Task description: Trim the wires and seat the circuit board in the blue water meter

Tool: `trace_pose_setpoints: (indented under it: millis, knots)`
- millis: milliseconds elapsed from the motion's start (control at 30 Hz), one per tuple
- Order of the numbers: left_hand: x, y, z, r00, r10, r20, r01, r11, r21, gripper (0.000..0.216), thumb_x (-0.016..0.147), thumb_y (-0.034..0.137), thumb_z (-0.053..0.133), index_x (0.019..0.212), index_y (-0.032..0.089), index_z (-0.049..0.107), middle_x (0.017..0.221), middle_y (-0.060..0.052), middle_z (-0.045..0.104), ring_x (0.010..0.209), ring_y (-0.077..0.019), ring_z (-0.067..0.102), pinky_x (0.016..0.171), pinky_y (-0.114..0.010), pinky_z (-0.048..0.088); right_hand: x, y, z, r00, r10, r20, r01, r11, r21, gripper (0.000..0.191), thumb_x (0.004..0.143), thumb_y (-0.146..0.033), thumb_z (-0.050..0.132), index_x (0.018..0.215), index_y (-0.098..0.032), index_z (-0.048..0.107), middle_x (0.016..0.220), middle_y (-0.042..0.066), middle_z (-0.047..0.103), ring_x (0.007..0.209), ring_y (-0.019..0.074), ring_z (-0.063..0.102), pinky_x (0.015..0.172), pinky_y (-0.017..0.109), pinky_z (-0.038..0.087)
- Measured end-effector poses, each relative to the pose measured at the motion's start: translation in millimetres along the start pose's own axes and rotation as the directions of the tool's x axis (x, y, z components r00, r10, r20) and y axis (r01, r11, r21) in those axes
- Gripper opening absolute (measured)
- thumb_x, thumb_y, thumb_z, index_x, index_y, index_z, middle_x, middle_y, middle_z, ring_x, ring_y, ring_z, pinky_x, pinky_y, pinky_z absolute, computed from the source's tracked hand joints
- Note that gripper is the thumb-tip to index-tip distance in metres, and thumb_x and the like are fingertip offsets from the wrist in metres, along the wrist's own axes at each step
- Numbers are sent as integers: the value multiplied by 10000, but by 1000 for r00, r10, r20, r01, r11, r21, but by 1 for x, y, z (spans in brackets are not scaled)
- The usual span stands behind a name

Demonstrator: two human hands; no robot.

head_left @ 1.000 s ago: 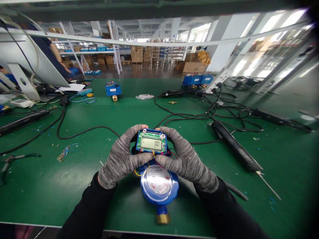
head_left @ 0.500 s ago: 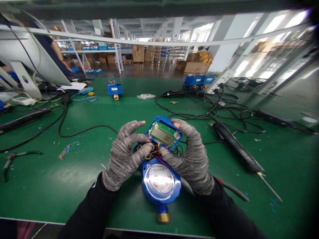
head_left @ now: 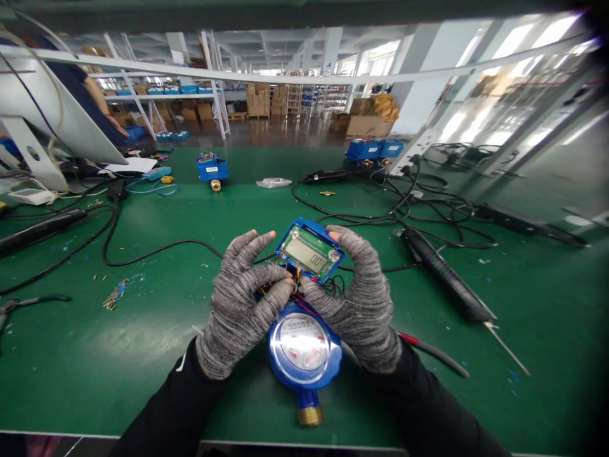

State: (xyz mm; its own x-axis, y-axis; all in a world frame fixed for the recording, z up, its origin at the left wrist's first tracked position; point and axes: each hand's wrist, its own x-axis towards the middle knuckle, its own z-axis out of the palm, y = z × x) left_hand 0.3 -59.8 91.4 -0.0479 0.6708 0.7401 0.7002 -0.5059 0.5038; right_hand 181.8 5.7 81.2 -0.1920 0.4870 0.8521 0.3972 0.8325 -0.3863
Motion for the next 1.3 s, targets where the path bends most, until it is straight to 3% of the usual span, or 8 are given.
trace_pose_setpoints:
  millis: [200, 333, 667, 900, 1300]
  knots:
    - [-4, -4, 8, 987, -129, 97, 149, 958, -246, 63, 877, 239, 721, 927, 201, 728, 1319, -108, 633, 1296, -288, 555, 1128, -544, 438, -1, -1, -2, 999, -34, 22, 33, 999, 31, 638, 817, -290, 755, 1382, -230, 463, 1356, 121, 566, 1264, 310, 550, 1096, 511, 475]
    - [-5, -3, 7, 981, -162, 111, 189, 931, -313, 45, 874, 222, 717, 918, 211, 718, 1328, -93, 622, 1268, -275, 574, 1126, -517, 444, -2, -2, -3, 998, -33, 45, 31, 999, 41, 672, 806, -284, 764, 1399, -240, 451, 1370, 120, 554, 1278, 318, 539, 1100, 523, 468]
    - [-5, -1, 6, 981, -192, 8, 186, 937, -295, 34, 853, 219, 713, 869, 219, 683, 1263, -71, 660, 1248, -279, 582, 1113, -517, 441, -1, -1, -4, 996, -31, 86, 27, 999, 46, 709, 783, -257, 773, 1410, -258, 441, 1389, 110, 540, 1287, 316, 532, 1100, 516, 470]
    - [-5, 4, 6, 987, -139, -80, 123, 975, -185, 54, 858, 189, 705, 834, 214, 662, 1222, -52, 678, 1275, -265, 552, 1143, -527, 406, -2, -2, -5, 994, -31, 106, 27, 999, 41, 718, 787, -257, 775, 1419, -256, 433, 1398, 110, 531, 1301, 314, 521, 1106, 522, 468]
    - [-7, 7, 12, 978, -186, -99, 162, 964, -209, 58, 872, 191, 696, 837, 220, 661, 1220, -40, 678, 1279, -261, 557, 1165, -530, 383, 0, -7, -8, 992, -99, 78, 102, 994, -34, 702, 787, -253, 775, 1409, -236, 451, 1395, 135, 539, 1298, 333, 524, 1100, 565, 468]
